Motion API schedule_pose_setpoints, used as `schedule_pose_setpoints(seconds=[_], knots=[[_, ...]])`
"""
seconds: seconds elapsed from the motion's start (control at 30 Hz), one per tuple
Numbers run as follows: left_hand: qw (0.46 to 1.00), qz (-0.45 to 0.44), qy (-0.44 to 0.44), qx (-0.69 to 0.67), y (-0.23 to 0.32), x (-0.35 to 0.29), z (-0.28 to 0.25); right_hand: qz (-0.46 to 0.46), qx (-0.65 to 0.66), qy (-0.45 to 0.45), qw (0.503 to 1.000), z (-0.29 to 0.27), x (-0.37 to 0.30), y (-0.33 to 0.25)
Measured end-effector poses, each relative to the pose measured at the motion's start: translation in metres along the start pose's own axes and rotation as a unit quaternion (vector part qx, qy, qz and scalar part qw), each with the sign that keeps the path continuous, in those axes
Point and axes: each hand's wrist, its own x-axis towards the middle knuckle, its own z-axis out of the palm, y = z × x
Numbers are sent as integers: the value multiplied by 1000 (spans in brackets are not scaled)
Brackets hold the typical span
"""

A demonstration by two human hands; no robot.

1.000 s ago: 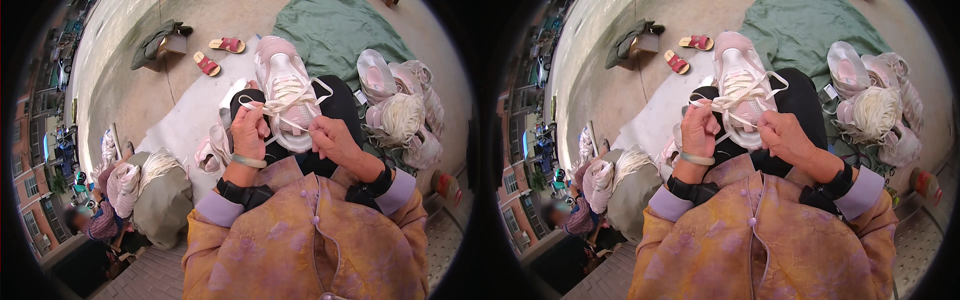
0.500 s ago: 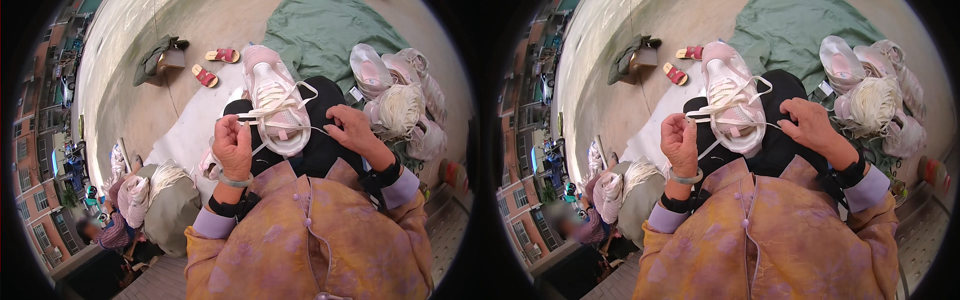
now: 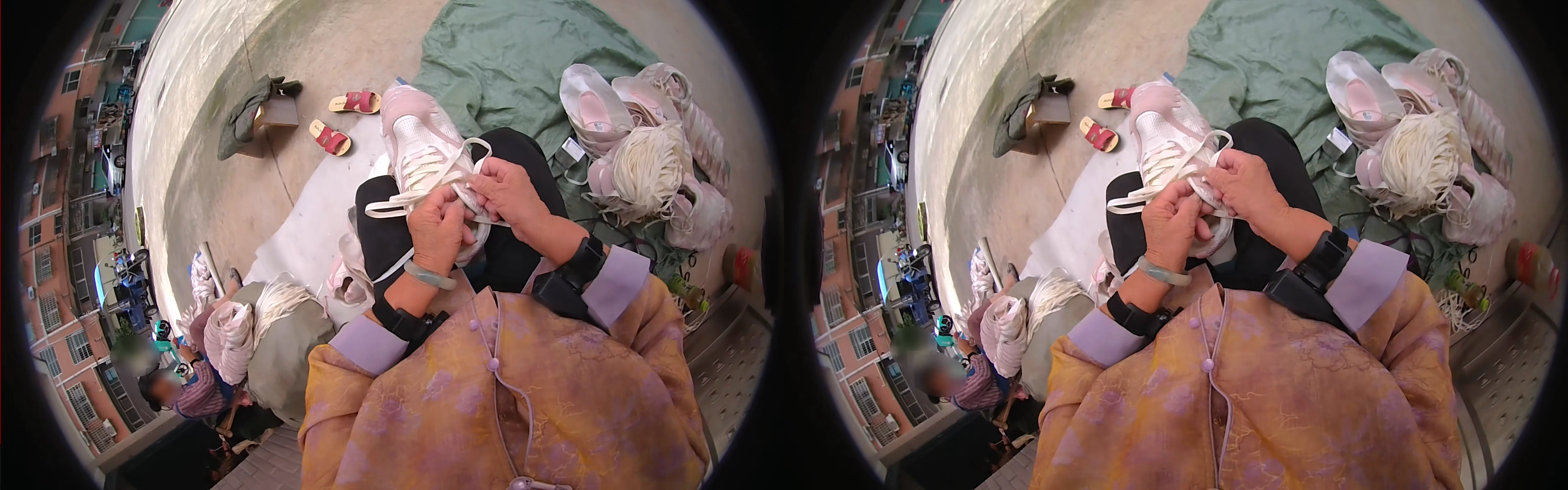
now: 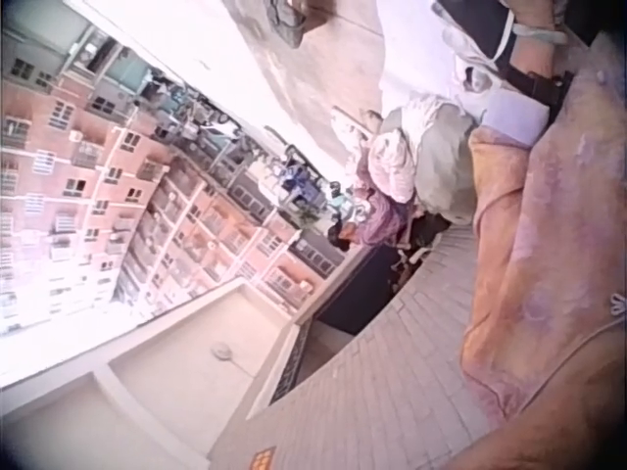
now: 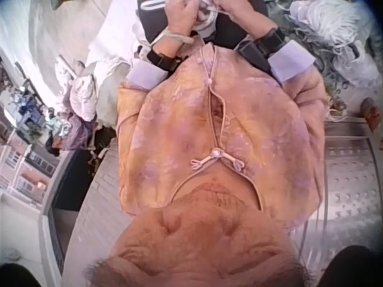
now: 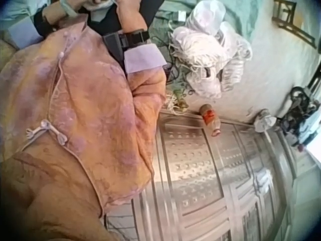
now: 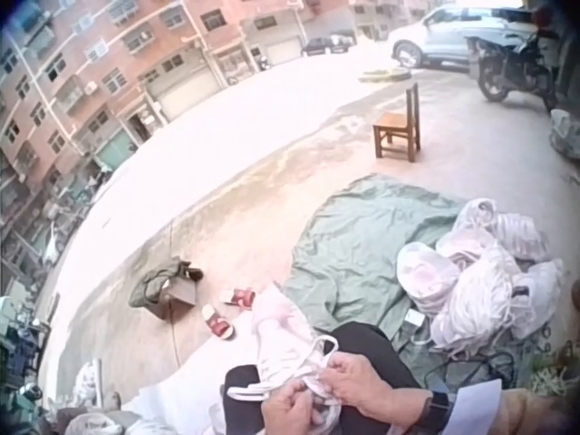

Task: The recorder is lacing up pink sneakers and arranging task materials.

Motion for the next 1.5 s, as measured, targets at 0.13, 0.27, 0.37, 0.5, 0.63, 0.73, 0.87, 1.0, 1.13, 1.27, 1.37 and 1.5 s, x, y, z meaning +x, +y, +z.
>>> schedule_pose_setpoints(seconds=[0.13, 0.27, 0.37, 0.5, 0.63, 0.73, 0.87, 1.0, 1.13, 1.27, 1.37, 1.5], knots=[[999, 12, 18, -35, 2, 0, 5, -96, 9, 14, 995, 5, -5, 7], [1000, -3, -9, -23, 2, 6, 2, -137, 15, 5, 990, 5, -2, 11], [999, -41, -27, -9, 5, 5, -2, -137, 18, 21, 990, 4, -8, 10], [982, 54, -8, 181, -5, 4, -18, -145, 78, 6, 986, 8, -5, 7], [950, 45, -69, 301, 12, -20, -39, -122, 92, -17, 988, 7, -5, 7], [968, -17, -88, 233, 17, -50, -69, -108, 109, -27, 988, 1, -6, 6], [980, -98, -67, 158, 13, -76, -87, -111, 97, -24, 989, -2, -3, 4], [980, -20, 0, 198, 24, -64, -90, -142, -1, -42, 989, -7, -2, -5], [914, 240, 96, 313, 27, -17, -106, -118, -22, -45, 992, -10, -1, -18], [978, 137, 67, 139, 18, 6, -110, -108, -9, -45, 993, -7, 5, -22], [979, 128, 30, 157, 15, 12, -112, -101, -9, -46, 994, -10, 9, -26], [992, 59, -22, 106, 14, 11, -113, -99, -64, -56, 991, -5, 4, -36]])
